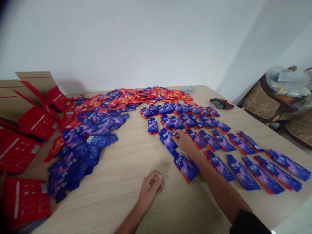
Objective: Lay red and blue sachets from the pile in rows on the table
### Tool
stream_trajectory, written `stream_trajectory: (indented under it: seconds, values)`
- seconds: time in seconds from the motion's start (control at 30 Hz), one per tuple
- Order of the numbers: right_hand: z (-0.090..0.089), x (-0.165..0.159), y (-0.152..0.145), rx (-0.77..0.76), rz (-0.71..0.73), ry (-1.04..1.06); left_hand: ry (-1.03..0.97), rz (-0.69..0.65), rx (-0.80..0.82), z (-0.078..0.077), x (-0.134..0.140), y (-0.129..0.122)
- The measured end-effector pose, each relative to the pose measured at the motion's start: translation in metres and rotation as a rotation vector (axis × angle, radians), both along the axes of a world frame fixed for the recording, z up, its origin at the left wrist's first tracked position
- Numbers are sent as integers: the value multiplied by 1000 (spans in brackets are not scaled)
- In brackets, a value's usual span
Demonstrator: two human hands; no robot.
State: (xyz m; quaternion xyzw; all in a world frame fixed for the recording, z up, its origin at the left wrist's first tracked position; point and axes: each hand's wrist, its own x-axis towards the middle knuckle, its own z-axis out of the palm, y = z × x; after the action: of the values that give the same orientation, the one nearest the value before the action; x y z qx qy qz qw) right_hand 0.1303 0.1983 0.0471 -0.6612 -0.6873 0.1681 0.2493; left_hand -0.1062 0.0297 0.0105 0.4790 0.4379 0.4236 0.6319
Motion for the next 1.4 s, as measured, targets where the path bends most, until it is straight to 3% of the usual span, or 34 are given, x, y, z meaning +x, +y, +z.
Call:
stream_trajectory:
  seconds: [0.3,0.6,0.77,0.9,1.07,1.27,1.4]
  values:
    - [2,4,-3,37,78,-115,54,-11,10,1,0,-2]
    - [6,13,-9,113,56,-111,86,-23,21,1,0,-1]
    - [22,9,-23,214,48,-39,106,-37,52,0,0,-2]
    - [39,-34,-63,215,144,99,140,-40,135,-2,3,-4]
    - [50,-113,-104,-29,687,181,175,-95,311,-11,10,-9]
    - [57,-222,-75,-39,1004,-6,242,-166,452,-24,13,-11]
    - [43,-297,-48,-21,1023,-88,208,-229,630,-33,14,-7]
